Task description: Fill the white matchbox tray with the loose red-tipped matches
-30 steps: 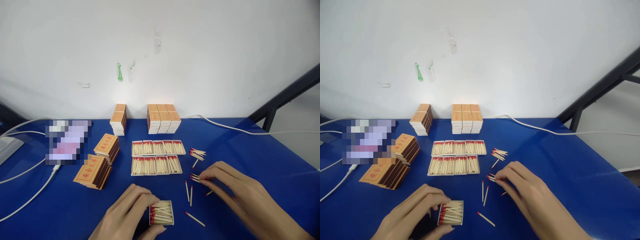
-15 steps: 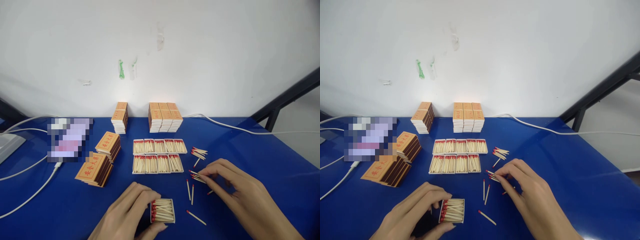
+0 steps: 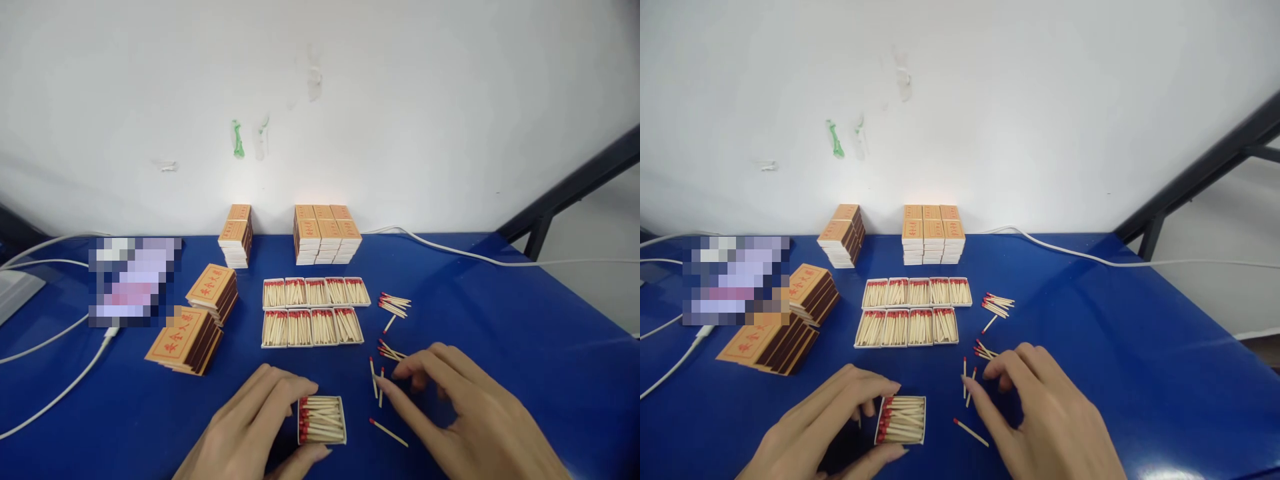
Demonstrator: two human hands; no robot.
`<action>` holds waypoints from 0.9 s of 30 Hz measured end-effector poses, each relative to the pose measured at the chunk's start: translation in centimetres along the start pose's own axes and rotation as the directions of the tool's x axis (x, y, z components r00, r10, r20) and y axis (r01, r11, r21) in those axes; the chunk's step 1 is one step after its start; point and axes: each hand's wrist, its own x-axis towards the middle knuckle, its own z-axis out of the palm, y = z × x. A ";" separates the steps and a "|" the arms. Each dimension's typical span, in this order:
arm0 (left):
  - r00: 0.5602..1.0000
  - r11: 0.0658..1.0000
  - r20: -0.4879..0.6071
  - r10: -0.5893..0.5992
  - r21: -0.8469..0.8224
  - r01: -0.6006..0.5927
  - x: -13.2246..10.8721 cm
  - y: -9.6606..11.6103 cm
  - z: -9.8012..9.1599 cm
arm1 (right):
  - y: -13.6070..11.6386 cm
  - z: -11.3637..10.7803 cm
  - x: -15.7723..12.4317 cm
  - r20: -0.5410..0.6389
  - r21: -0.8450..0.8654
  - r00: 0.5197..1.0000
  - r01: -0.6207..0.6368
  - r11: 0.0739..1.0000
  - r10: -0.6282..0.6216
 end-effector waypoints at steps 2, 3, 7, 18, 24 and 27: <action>1.000 1.000 -0.005 0.000 -0.010 0.000 -0.1 -0.1 0.0 | -0.8 0.4 -0.2 -0.018 -0.040 0.999 0.027 0.999 -0.028; 1.000 1.000 -0.007 -0.002 -0.015 0.002 -0.1 -0.1 0.0 | -1.1 0.6 -0.2 -0.011 -0.039 0.999 0.039 0.998 -0.040; 1.000 1.000 -0.015 -0.009 -0.022 0.008 -0.1 0.1 0.0 | -0.7 0.4 0.3 0.103 0.046 0.991 0.080 0.996 -0.085; 1.000 1.000 0.002 -0.007 0.000 0.007 -0.1 0.1 0.0 | 2.7 -0.9 -0.3 0.160 0.190 0.987 -0.009 0.982 -0.022; 1.000 1.000 0.007 -0.011 -0.011 0.011 -0.1 -0.1 0.0 | 4.6 -2.3 -1.6 0.193 0.141 0.981 -0.046 0.989 0.018; 1.000 1.000 0.002 -0.008 -0.004 0.008 0.0 -0.1 0.0 | 5.6 -2.7 -2.2 0.197 0.122 0.980 -0.024 0.992 0.000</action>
